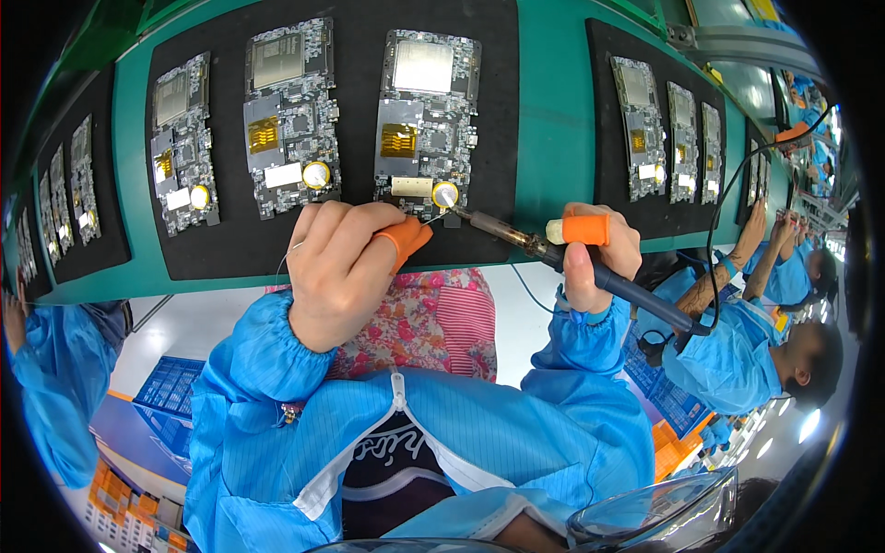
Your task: The person solders components onto circuit boards using a soldering iron and solder wire, pushes the tray of soldered boards down the assembly line, and pulls over another set of circuit boards to solder.
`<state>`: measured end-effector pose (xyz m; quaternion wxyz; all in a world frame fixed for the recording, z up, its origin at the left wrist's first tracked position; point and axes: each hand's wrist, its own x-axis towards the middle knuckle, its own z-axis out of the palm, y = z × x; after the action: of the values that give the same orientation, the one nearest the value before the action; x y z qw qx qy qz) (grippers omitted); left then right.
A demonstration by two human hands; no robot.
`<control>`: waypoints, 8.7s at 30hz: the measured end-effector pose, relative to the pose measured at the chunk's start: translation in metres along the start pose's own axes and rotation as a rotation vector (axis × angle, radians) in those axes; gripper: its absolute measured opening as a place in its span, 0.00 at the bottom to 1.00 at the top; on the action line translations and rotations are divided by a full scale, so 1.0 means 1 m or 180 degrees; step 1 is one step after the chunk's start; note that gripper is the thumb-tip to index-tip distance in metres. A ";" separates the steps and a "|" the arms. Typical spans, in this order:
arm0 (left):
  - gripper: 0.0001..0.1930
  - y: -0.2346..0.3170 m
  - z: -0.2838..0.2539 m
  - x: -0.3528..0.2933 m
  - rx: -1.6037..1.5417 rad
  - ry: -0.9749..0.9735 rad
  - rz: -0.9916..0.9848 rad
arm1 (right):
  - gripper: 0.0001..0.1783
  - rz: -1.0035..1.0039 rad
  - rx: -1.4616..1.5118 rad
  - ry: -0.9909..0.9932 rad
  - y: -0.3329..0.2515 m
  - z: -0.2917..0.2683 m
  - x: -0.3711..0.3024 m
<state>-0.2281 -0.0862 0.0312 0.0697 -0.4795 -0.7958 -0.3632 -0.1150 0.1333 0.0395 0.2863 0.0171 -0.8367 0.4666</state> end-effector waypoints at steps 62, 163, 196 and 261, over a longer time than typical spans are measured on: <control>0.19 -0.115 -0.125 -0.066 -0.1516 0.0279 -0.3246 | 0.14 0.0674 0.0057 0.1275 -0.025 -0.015 -0.019; 0.34 -0.113 -0.176 -0.098 -0.0075 0.0671 -0.3038 | 0.18 0.0725 0.1140 0.1247 -0.060 0.063 0.042; 0.17 -0.073 -0.084 -0.058 -0.3623 0.0506 -0.2942 | 0.17 0.0867 0.0723 0.0642 -0.025 0.048 0.034; 0.10 -0.027 -0.065 -0.025 0.0075 0.0139 -0.1272 | 0.11 0.0142 0.0191 -0.0260 0.001 0.059 0.048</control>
<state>-0.2523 -0.1537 0.0527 0.0191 -0.3032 -0.8776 -0.3708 -0.1824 0.0989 0.0384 0.2408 0.0260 -0.8335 0.4967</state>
